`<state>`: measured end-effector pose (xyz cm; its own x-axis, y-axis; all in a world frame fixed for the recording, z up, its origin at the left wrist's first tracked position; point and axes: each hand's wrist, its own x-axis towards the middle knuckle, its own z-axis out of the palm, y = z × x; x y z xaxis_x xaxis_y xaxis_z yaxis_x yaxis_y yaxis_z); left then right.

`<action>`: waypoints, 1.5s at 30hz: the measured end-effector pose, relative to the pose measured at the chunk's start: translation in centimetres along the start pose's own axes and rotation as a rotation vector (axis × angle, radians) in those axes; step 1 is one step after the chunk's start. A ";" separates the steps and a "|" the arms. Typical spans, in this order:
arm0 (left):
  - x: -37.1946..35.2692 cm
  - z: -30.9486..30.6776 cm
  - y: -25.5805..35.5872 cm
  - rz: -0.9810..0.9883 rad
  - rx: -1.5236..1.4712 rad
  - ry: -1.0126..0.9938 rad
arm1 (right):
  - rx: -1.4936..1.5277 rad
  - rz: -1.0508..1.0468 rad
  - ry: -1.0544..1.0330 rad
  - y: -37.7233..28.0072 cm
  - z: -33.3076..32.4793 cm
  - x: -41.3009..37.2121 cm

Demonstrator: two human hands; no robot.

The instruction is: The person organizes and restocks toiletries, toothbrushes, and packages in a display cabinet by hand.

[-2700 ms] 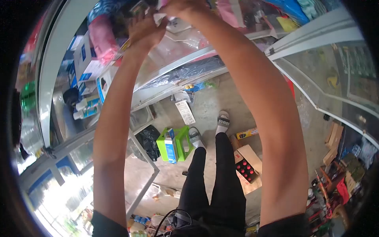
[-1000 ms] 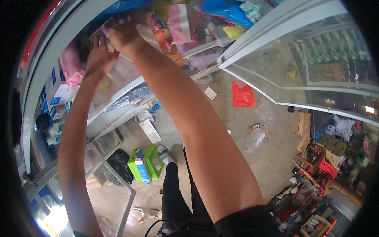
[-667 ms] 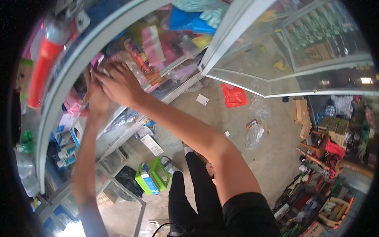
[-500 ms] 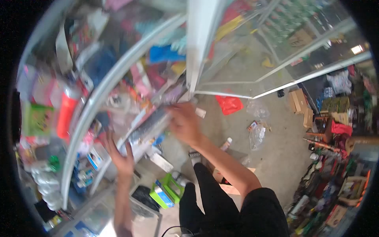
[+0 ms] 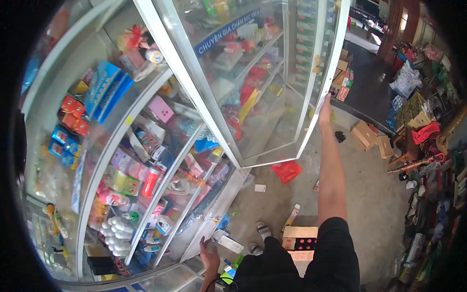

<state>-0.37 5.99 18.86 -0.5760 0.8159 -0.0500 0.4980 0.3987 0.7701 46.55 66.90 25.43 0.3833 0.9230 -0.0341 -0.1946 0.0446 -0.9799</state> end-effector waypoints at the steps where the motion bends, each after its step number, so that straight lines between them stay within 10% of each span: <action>1: 0.4 0.1 1.2 0.019 -0.055 -0.030 | -0.045 0.028 -0.002 1.4 -1.1 0.4; 4: 0.7 -0.1 6.2 0.111 -0.205 -0.132 | -0.076 -0.240 0.070 1.1 -4.0 -7.1; 10: 0.0 -2.1 17.9 0.412 -0.535 -0.409 | 0.002 0.066 -0.064 -1.6 -15.7 -30.3; 15: -4.3 -4.7 23.7 0.693 -0.641 -0.570 | -0.140 0.408 -0.105 10.2 -23.9 -44.5; 19: -5.7 -6.2 23.9 0.848 -0.570 -0.333 | -0.092 0.484 -0.120 12.1 -21.9 -50.8; 25: -5.4 -7.8 19.7 0.697 -0.540 0.187 | -0.650 0.051 -0.287 4.6 -16.3 -34.2; 29: -1.2 -10.0 17.8 0.589 -0.496 0.492 | -0.309 -0.541 -0.094 -7.7 -9.0 -16.1; 33: 2.6 -11.5 16.0 0.460 -0.498 0.656 | -0.410 -0.457 0.002 -18.0 -3.9 -1.8; 37: 5.2 -11.8 14.8 0.417 -0.527 0.718 | -0.202 -0.169 -0.218 -19.9 0.0 1.1; 45: 4.5 -13.1 17.7 0.597 -0.182 0.962 | -0.396 -0.457 -0.051 -17.6 -4.1 -10.6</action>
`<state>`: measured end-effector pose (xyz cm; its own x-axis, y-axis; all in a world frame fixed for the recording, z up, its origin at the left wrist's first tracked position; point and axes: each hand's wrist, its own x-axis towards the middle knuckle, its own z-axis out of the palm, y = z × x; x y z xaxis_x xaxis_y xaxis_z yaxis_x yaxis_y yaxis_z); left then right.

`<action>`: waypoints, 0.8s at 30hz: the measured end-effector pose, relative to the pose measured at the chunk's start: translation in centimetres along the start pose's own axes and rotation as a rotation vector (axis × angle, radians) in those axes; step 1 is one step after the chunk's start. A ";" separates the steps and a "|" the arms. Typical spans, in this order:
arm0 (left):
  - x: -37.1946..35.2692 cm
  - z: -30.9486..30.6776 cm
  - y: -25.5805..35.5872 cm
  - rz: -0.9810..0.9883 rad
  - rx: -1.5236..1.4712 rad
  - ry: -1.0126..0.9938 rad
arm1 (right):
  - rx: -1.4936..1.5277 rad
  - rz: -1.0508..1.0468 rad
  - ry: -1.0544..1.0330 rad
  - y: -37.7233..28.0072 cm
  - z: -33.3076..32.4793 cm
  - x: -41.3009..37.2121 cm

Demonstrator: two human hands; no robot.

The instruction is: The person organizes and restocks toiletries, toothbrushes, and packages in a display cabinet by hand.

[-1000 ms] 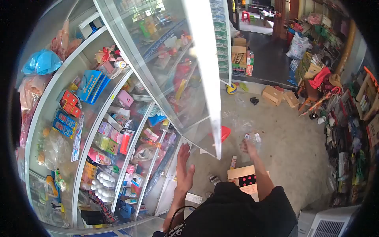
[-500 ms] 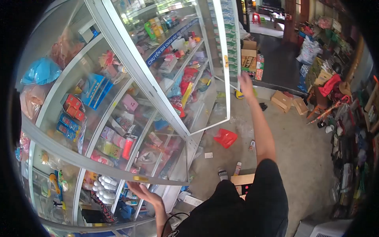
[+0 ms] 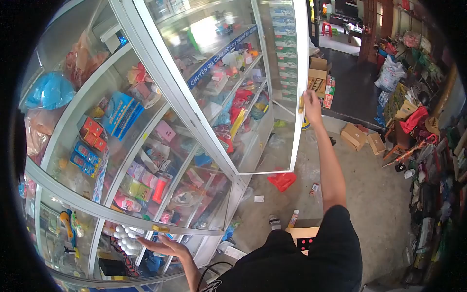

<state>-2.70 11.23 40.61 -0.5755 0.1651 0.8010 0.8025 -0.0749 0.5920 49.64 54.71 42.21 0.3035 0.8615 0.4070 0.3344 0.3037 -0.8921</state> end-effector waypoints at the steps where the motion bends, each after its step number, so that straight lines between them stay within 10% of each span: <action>1: 0.7 -0.4 0.9 0.076 0.047 0.024 | -0.105 0.009 -0.001 -1.0 -1.2 -2.8; 5: 2.2 -0.3 3.6 0.297 -0.184 0.015 | 0.019 -0.122 -0.074 -4.8 -4.0 -13.8; 7: 1.1 -0.2 4.9 0.237 -0.367 -0.255 | -0.139 -0.412 -0.150 -6.5 -3.3 -19.2; 12: 0.2 2.6 13.1 0.012 -0.674 -0.948 | 0.022 -0.205 -0.282 -13.6 1.8 -31.5; 16: -0.3 3.2 14.6 0.177 -0.630 -0.917 | -0.068 -0.446 -0.228 -17.2 7.3 -37.3; 24: -0.3 1.8 12.5 -0.123 -0.564 -0.660 | 0.075 -0.743 -0.516 -19.1 15.3 -39.8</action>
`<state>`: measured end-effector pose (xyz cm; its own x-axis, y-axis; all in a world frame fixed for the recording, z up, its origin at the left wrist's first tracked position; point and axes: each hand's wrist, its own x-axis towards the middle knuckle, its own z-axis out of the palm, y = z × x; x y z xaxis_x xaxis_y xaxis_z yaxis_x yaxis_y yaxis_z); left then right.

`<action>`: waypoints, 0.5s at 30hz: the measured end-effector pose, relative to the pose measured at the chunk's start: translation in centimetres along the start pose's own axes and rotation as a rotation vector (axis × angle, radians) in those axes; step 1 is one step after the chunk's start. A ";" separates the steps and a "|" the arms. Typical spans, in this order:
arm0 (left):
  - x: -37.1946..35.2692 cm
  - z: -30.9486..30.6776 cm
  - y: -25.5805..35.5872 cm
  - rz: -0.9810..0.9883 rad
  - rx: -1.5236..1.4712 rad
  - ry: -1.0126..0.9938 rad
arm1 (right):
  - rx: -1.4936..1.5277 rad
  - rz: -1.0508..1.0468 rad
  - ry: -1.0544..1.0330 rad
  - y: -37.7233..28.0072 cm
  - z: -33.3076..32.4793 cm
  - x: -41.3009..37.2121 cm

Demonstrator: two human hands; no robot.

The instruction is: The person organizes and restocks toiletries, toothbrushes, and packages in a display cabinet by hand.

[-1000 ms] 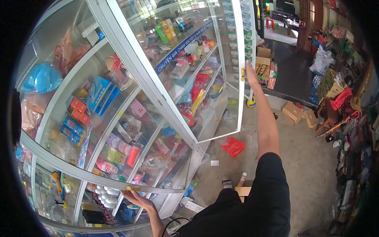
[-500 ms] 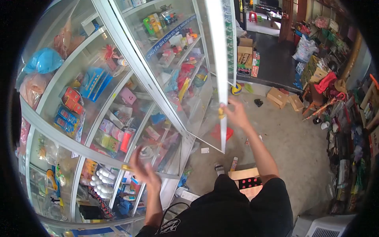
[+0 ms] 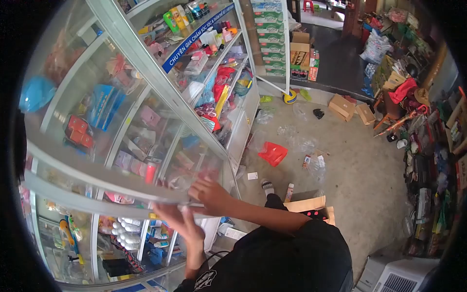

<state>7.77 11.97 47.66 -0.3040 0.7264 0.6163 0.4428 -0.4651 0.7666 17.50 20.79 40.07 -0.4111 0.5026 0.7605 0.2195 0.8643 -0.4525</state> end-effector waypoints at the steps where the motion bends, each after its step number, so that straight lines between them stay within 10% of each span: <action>1: 0.7 0.1 -0.8 0.056 -0.011 0.058 | 0.070 -0.092 0.011 1.1 0.0 0.7; 8: 4.1 0.0 -5.7 0.168 0.513 0.604 | 0.325 0.442 0.098 30.6 -1.1 8.3; 15: 6.7 3.1 -5.5 0.274 1.026 0.781 | -0.321 0.291 0.154 61.0 -1.9 34.7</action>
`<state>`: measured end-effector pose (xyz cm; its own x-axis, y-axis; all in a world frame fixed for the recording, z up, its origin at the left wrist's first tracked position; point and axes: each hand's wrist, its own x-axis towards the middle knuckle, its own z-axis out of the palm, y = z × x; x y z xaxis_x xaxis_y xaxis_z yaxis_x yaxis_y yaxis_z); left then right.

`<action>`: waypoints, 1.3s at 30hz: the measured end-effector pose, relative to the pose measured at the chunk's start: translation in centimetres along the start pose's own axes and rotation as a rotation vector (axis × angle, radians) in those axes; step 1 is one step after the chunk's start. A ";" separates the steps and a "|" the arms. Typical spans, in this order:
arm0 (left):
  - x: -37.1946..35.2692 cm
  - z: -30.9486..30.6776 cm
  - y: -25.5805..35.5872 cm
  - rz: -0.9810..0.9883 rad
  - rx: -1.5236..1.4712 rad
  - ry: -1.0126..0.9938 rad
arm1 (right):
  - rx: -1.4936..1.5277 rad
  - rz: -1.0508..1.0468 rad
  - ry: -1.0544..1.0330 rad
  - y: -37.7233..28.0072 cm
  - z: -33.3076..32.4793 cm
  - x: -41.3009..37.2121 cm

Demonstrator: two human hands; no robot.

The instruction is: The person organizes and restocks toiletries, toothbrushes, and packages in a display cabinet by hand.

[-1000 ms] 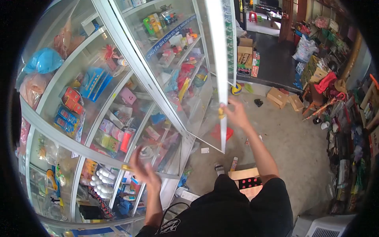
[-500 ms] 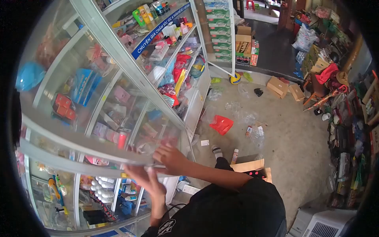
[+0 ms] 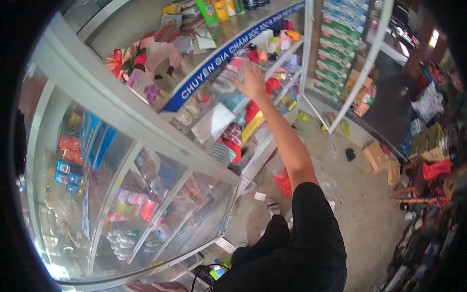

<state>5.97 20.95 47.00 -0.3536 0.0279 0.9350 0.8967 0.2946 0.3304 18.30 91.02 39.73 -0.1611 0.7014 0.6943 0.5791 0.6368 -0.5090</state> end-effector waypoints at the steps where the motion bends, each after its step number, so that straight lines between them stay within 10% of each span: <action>1: -0.4 0.8 0.3 0.026 0.035 0.022 | -0.071 -0.013 -0.036 0.8 1.1 3.2; 6: -3.8 7.8 2.0 0.056 0.039 -0.005 | -0.172 0.092 -0.518 5.7 5.9 11.1; 13: -5.6 21.8 8.2 0.053 -0.496 -0.247 | -0.076 -0.090 -0.257 7.2 7.2 9.4; 15: -2.7 26.6 12.0 -0.020 -0.656 -0.652 | -0.070 -0.095 -0.244 6.5 5.7 9.1; 22: -4.5 43.1 15.8 -1.430 -1.353 -1.208 | 0.326 -0.313 -0.466 -0.9 -7.9 -3.2; 31: -14.0 32.3 9.0 -1.592 -1.156 -1.465 | 0.460 -0.193 -0.780 -10.8 -14.3 -21.9; 34: -13.4 24.8 4.3 -1.045 -0.793 -1.478 | 0.639 -0.120 -0.791 -15.1 -14.4 -26.4; 39: -6.5 10.5 -0.2 -1.156 -0.855 -1.385 | 0.707 -0.122 -0.725 -23.8 -15.4 -31.7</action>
<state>5.26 30.76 39.44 -0.3042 0.9021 -0.3062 -0.1427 0.2747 0.9509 21.87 48.71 37.69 -0.7689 0.4941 0.4058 -0.0408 0.5954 -0.8024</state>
